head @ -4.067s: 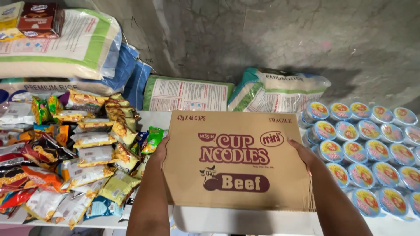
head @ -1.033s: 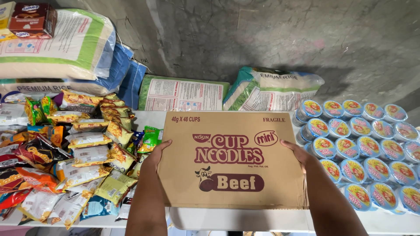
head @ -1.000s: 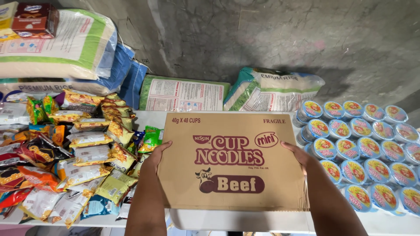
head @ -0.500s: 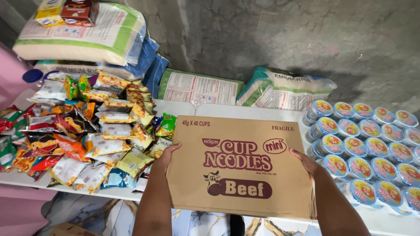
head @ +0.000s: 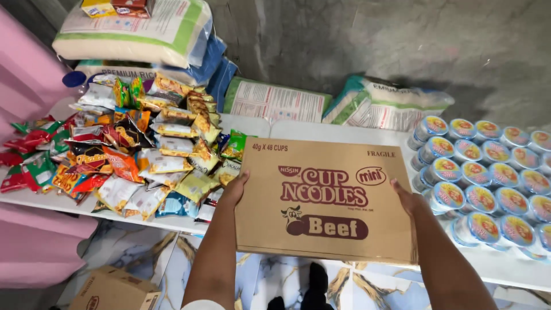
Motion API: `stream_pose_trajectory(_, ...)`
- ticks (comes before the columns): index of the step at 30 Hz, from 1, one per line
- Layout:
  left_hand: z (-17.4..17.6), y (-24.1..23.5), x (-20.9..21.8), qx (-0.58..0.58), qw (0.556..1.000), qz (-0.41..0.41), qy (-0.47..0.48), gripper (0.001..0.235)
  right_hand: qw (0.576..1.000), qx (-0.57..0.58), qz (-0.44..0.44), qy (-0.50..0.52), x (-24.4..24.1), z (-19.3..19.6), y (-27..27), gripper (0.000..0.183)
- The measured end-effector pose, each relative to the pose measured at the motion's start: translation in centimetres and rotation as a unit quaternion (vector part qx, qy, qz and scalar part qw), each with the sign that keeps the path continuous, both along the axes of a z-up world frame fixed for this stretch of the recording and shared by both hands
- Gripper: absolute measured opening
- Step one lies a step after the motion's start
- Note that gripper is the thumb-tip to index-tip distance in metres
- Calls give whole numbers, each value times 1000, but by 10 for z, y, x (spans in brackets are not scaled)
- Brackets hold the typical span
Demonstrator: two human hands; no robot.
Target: Organizing and packing cup noodles into cardboard boxes in a storage area.
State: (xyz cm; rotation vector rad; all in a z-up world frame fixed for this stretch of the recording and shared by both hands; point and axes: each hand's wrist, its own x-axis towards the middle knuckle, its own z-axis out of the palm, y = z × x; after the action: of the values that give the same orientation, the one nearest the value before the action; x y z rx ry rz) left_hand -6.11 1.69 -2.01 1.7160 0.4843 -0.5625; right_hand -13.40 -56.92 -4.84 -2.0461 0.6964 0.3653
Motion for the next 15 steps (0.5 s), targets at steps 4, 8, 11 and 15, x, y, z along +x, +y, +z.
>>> stream_pose_trajectory(4, -85, 16, 17, -98, 989, -23, -112, 67, 994, -81, -37, 66, 8, 13, -2, 99)
stream_pose_trajectory(8, -50, 13, -14, -131, 991, 18, -31, 67, 995, 39, -39, 79, -12, 26, 14, 96)
stream_pose_trajectory(11, -57, 14, 1, -182, 982, 33, -40, 67, 993, 103, -44, 46, -4, 45, 22, 90)
stream_pose_trajectory(15, -34, 13, -34, -194, 980, 22, 47, 67, 977, 165, -65, 118, -14, 62, 28, 77)
